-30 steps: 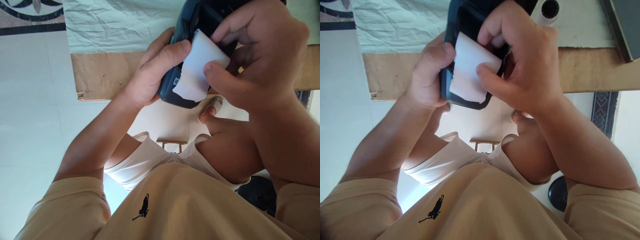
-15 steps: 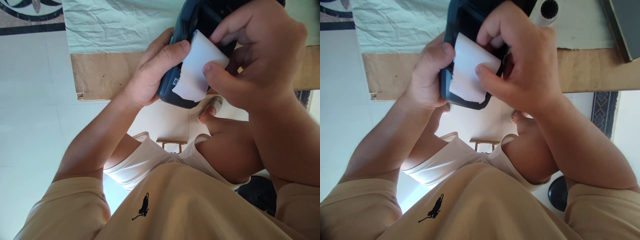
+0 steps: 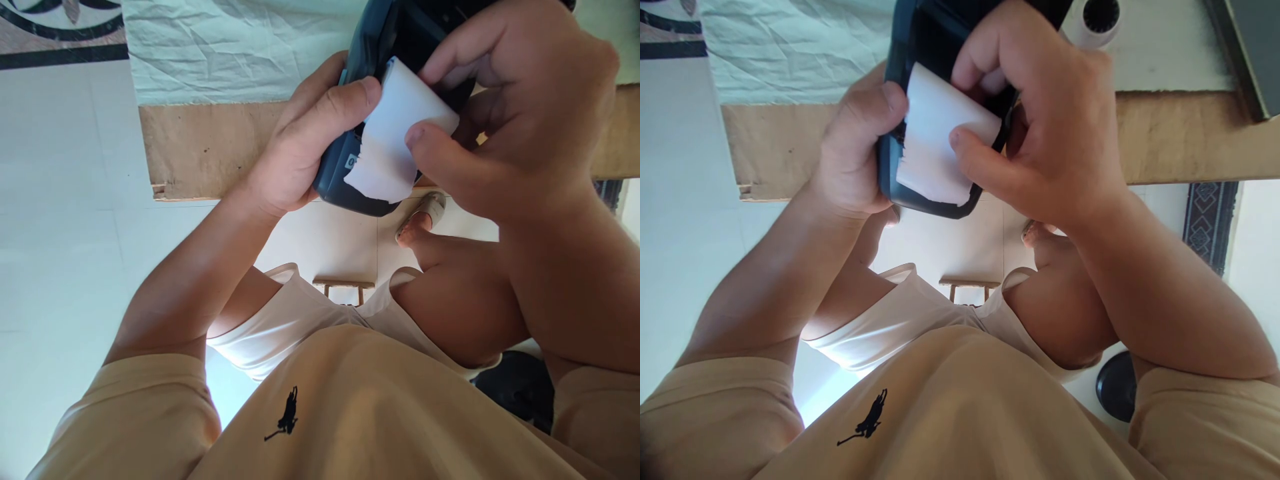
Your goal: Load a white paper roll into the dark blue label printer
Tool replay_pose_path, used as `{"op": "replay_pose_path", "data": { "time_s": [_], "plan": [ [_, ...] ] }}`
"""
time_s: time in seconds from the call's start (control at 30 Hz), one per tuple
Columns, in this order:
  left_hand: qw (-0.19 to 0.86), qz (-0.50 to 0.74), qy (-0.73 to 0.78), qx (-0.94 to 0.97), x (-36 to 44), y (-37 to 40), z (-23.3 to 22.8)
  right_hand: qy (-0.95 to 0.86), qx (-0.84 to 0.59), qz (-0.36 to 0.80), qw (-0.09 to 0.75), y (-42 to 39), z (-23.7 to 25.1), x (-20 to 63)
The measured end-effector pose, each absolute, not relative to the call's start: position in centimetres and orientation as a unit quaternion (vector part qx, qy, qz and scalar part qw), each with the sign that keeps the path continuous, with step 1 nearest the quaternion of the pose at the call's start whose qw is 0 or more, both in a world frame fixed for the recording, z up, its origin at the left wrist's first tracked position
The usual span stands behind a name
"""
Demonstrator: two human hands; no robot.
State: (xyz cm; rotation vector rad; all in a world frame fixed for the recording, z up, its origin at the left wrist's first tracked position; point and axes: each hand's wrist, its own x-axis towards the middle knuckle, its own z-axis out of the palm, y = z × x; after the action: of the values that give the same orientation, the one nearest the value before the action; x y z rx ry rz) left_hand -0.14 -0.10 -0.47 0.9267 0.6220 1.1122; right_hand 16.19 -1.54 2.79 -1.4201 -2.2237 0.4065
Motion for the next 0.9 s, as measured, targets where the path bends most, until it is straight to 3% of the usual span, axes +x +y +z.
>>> {"op": "replay_pose_path", "data": {
  "time_s": [0.23, 0.9],
  "plan": [
    [0.712, 0.507, 0.275, 0.401, -0.01, -0.17, -0.54, -0.791, -0.536, 0.139, 0.26, -1.9, 2.82, 15.81],
    [0.708, 0.506, 0.281, 0.405, 0.01, -0.16, -0.46, -0.809, -0.517, 0.155, 0.233, -1.64, 2.51, 16.02]
  ]
}}
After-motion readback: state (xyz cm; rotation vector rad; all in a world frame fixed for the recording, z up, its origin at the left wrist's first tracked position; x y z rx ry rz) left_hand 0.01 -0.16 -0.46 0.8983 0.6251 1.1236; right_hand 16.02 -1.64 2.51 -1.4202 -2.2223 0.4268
